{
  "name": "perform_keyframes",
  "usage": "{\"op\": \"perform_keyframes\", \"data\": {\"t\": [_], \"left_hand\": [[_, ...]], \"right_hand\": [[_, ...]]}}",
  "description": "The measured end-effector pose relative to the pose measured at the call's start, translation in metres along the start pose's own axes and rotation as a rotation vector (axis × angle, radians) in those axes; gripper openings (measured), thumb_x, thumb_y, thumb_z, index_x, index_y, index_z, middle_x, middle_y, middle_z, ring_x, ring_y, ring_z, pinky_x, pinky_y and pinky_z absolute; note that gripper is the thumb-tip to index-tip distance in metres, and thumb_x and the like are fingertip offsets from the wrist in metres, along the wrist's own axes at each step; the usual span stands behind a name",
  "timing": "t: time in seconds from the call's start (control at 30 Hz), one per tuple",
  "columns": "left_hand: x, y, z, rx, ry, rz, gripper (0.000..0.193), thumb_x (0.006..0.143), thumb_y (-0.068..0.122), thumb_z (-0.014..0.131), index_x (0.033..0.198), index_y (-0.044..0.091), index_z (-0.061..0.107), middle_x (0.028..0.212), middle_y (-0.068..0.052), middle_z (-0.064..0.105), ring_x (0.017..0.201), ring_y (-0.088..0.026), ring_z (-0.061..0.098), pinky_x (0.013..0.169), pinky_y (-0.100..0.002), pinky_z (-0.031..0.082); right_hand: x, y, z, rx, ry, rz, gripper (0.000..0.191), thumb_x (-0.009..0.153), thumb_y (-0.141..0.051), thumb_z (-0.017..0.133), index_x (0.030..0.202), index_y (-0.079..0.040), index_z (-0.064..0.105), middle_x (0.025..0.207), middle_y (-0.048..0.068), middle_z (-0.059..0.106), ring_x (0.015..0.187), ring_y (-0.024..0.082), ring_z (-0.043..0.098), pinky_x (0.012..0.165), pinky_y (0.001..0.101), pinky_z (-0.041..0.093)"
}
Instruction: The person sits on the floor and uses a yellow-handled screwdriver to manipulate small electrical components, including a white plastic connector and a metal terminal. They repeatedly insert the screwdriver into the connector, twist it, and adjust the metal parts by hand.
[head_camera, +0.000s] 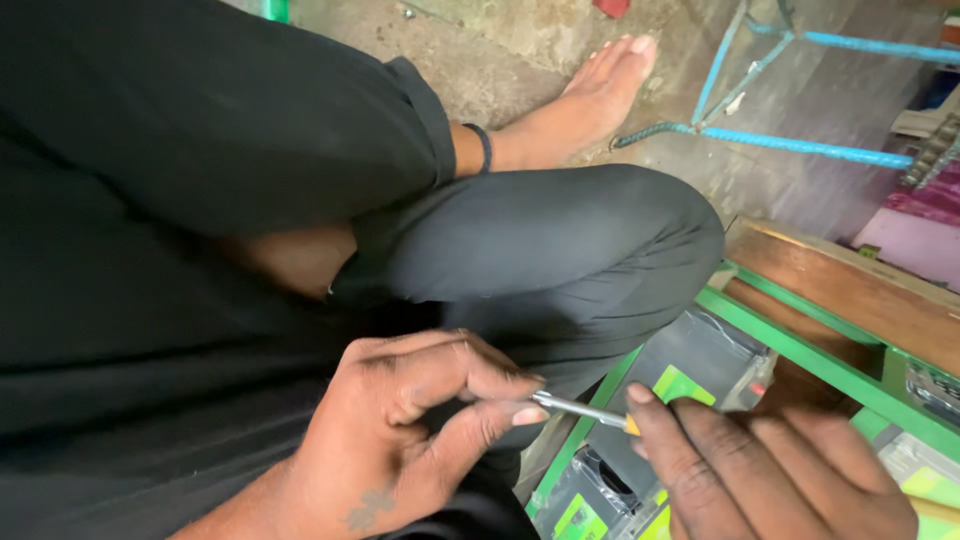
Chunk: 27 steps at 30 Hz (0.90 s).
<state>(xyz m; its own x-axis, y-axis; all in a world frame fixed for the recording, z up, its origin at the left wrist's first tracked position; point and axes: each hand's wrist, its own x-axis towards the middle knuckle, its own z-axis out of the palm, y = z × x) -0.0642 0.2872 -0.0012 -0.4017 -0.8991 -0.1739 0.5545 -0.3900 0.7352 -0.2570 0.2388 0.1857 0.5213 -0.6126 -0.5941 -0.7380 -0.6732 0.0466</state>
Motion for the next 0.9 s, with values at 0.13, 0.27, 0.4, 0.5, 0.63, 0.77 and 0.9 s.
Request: {"op": "perform_keyframes", "data": {"t": [0.13,0.27,0.4,0.5,0.63,0.77,0.9], "left_hand": [[-0.003,0.002,-0.001,0.028,0.059,0.056,0.008,0.093,0.002,0.077,0.101,0.003,0.073,0.097,-0.009,0.079,0.088,-0.016,0.080,0.079,-0.025,0.062],[-0.001,0.003,0.005,0.053,0.027,0.032,0.012,0.087,0.004,0.079,0.097,0.005,0.074,0.092,-0.006,0.079,0.084,-0.011,0.079,0.074,-0.024,0.061],[-0.004,0.001,0.011,-0.223,0.092,-0.227,0.025,0.085,0.001,0.079,0.110,0.003,0.079,0.089,-0.005,0.082,0.078,-0.007,0.072,0.072,-0.023,0.058],[-0.011,-0.002,0.012,-0.120,0.085,-0.182,0.023,0.088,0.000,0.081,0.110,0.001,0.082,0.087,-0.004,0.078,0.074,-0.005,0.063,0.067,-0.022,0.052],[-0.014,-0.008,0.017,-0.127,0.083,-0.120,0.022,0.091,-0.001,0.078,0.113,0.000,0.079,0.093,-0.004,0.077,0.081,-0.004,0.064,0.073,-0.021,0.052],[-0.015,-0.013,0.025,-0.093,0.132,-0.168,0.020,0.088,-0.003,0.080,0.108,0.000,0.079,0.091,-0.004,0.075,0.084,-0.006,0.069,0.076,-0.021,0.056],[-0.017,-0.017,0.030,-0.133,0.175,-0.143,0.021,0.087,-0.008,0.078,0.108,-0.002,0.076,0.098,-0.007,0.073,0.092,-0.011,0.076,0.085,-0.024,0.063]], "right_hand": [[0.026,0.024,0.006,0.686,-0.501,0.303,0.026,0.100,-0.030,0.064,0.107,-0.010,0.079,0.066,-0.001,0.057,0.061,0.011,0.056,0.060,0.0265,0.044],[0.027,0.057,0.017,1.212,-0.878,0.542,0.034,0.096,-0.033,0.056,0.100,-0.010,0.080,0.054,-0.003,0.058,0.053,0.010,0.048,0.048,0.0274,0.044],[-0.030,0.057,0.029,1.456,-0.323,0.820,0.035,0.105,-0.022,0.053,0.121,0.002,0.072,0.073,0.004,0.054,0.062,0.014,0.046,0.053,0.0321,0.042],[-0.062,0.038,0.064,1.910,0.150,0.873,0.043,0.108,-0.013,0.047,0.140,0.013,0.059,0.092,0.008,0.059,0.076,0.013,0.056,0.064,0.0306,0.047],[-0.081,-0.001,0.097,1.654,0.072,0.819,0.052,0.097,-0.005,0.053,0.148,0.005,0.053,0.096,0.010,0.064,0.073,0.015,0.063,0.066,0.0306,0.054],[-0.080,-0.042,0.102,1.225,0.207,0.630,0.047,0.093,0.002,0.061,0.140,0.001,0.061,0.092,0.008,0.073,0.064,0.014,0.065,0.060,0.0270,0.057],[-0.068,-0.060,0.088,0.825,0.306,0.418,0.045,0.093,0.001,0.064,0.138,-0.005,0.063,0.085,0.006,0.065,0.071,0.013,0.064,0.065,0.0256,0.055]]}}
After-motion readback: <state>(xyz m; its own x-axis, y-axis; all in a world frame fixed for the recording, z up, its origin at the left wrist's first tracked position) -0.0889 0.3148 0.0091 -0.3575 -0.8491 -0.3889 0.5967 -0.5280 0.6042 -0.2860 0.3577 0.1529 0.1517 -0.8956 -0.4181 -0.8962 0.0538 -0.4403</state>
